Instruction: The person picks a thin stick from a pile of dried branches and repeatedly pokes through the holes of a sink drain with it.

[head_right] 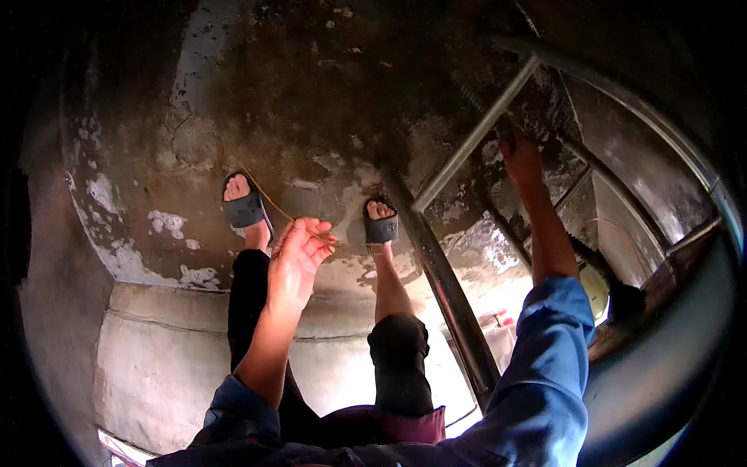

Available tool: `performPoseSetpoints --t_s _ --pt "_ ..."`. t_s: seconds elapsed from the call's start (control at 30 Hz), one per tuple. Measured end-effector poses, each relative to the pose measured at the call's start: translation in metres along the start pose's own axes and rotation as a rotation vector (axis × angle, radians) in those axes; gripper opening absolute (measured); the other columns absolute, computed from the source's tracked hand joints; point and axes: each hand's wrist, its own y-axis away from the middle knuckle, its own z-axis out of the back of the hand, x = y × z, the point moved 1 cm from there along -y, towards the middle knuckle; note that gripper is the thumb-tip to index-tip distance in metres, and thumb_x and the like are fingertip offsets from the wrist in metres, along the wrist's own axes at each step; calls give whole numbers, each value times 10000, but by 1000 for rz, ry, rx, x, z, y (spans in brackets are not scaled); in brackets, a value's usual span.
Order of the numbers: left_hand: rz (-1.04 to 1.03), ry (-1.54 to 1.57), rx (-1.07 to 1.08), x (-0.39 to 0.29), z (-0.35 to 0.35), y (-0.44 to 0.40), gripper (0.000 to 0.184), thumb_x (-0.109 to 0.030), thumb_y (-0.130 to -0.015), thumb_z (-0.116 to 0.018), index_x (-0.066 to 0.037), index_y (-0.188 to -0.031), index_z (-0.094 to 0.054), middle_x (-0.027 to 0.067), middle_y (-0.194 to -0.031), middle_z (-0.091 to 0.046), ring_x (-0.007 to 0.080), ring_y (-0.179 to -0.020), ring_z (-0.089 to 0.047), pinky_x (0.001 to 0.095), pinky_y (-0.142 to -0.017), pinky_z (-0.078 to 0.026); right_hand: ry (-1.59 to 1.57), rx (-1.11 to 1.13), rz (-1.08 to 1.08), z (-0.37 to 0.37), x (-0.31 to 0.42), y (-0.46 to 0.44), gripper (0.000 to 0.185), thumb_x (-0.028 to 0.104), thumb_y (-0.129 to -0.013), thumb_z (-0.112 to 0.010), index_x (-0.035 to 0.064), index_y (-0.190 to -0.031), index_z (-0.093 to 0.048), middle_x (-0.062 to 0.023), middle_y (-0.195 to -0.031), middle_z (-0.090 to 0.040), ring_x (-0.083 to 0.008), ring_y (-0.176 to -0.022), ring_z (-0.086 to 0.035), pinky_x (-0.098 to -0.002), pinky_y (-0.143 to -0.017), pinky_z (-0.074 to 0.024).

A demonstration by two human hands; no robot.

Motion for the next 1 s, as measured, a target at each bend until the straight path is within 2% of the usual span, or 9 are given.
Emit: performPoseSetpoints --t_s 0.1,0.17,0.4,0.47,0.63,0.7,0.73,0.9,1.0 --pt "9 -1 21 2 1 -1 229 -235 -847 -418 -26 -894 -499 89 -866 -552 161 -770 -529 276 -689 -410 246 -20 139 11 -4 -1 387 244 -793 -488 0 -1089 -442 -152 -674 -548 -260 -623 -547 -380 -577 -446" --pt "15 8 22 2 1 0 229 -236 -846 -420 -26 -895 -499 88 -865 -552 163 -770 -530 275 -690 -411 -70 344 -302 35 22 7 284 250 -797 -464 19 -953 -520 -106 -589 -527 -210 -450 -521 -334 -415 -424" --pt "9 -5 12 -3 1 0 225 -237 -846 -408 -43 -919 -497 90 -897 -543 184 -797 -525 291 -706 -412 -191 621 -525 65 26 17 246 255 -793 -473 21 -845 -530 -92 -536 -498 -178 -381 -485 -308 -350 -407" --pt "16 -4 16 -3 2 2 225 -237 -846 -408 -44 -917 -498 89 -896 -542 183 -794 -525 290 -704 -413 -158 778 -502 59 26 7 292 234 -824 -430 2 -654 -484 -123 -485 -484 -201 -374 -480 -358 -355 -393" --pt "20 43 14 -11 4 2 225 -229 -842 -427 -26 -902 -501 97 -871 -553 169 -771 -533 281 -701 -414 484 498 -168 -5 -3 -1 244 223 -808 -455 0 -746 -533 -114 -491 -487 -198 -378 -481 -355 -353 -397" --pt "-3 54 5 -11 3 3 227 -236 -842 -428 -29 -899 -502 97 -868 -553 167 -764 -533 284 -704 -415 -241 583 -667 38 22 13 236 230 -791 -480 3 -847 -514 -91 -504 -469 -185 -358 -449 -337 -343 -390" --pt "13 56 -6 -9 3 4 224 -233 -842 -427 -30 -899 -502 97 -868 -554 166 -763 -534 284 -704 -414 -321 548 -705 50 23 19 231 230 -786 -490 15 -868 -470 -71 -496 -439 -175 -338 -418 -318 -325 -370" --pt "29 41 37 -7 8 5 226 -246 -844 -410 -48 -914 -493 88 -888 -544 191 -793 -530 295 -712 -408 -389 625 -648 45 12 -1 202 221 -748 -507 44 -655 -477 -83 -466 -460 -163 -325 -432 -301 -319 -374" --pt "26 49 56 -11 7 4 225 -244 -846 -404 -49 -916 -492 88 -895 -543 190 -800 -527 297 -713 -406 -10 492 -497 16 19 -12 201 208 -748 -503 36 -648 -474 -92 -470 -463 -172 -327 -437 -302 -314 -372"
